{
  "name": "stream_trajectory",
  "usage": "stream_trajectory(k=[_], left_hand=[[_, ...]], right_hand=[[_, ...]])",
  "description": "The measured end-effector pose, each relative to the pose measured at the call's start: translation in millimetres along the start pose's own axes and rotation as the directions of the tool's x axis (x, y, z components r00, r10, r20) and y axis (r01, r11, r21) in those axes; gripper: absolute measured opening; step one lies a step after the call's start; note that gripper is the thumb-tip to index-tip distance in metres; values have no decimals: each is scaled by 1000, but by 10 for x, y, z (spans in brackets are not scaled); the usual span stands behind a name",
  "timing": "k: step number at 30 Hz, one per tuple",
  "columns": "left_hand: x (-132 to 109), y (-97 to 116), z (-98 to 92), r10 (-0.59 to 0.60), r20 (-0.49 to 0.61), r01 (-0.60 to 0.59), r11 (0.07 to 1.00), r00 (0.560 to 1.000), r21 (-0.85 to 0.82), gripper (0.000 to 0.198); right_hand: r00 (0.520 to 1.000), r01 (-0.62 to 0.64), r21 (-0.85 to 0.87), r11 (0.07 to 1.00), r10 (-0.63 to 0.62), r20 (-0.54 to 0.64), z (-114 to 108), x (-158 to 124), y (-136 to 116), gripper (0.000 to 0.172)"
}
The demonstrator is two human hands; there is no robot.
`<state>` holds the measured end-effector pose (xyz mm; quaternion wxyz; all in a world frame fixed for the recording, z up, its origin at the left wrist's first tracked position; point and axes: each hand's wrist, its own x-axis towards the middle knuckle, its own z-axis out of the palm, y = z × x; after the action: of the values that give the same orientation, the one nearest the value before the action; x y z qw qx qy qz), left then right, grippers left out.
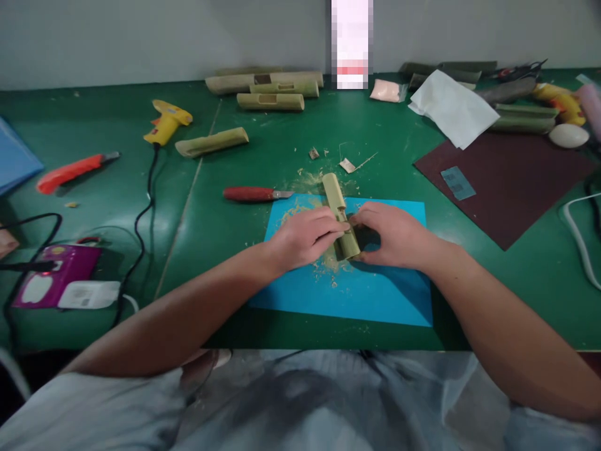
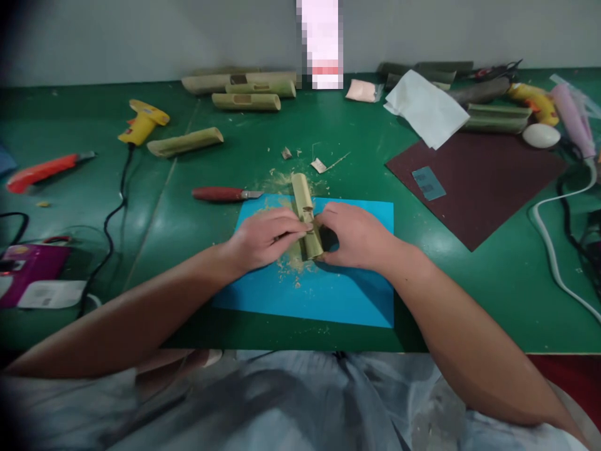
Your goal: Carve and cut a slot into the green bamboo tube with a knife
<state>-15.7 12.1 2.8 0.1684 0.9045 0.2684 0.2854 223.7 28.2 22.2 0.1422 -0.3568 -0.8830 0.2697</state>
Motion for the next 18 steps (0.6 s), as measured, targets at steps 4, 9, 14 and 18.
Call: stream_trajectory(k=[4,9,14,18], left_hand=[[0,-23,0,119,65,-117,992,991,-45,23],[-10,-25,-17,17,-32,-17,1000,999,-15,21],[-24,14,3,29,60,-27,999,998,-26,24],[-17,-1,-8,5,9,-4,1000,1000,-11,23]], right_hand=[[1000,-5,7,1000,5,19,-8,5,-7,38],[1000,-12,17,1000,11,7,-20,5,-23,35],[1000,-16,17,1000,15,15,-8,0,-10,38],[1000,-20,16,1000,20,18,-11,-1,-8,37]])
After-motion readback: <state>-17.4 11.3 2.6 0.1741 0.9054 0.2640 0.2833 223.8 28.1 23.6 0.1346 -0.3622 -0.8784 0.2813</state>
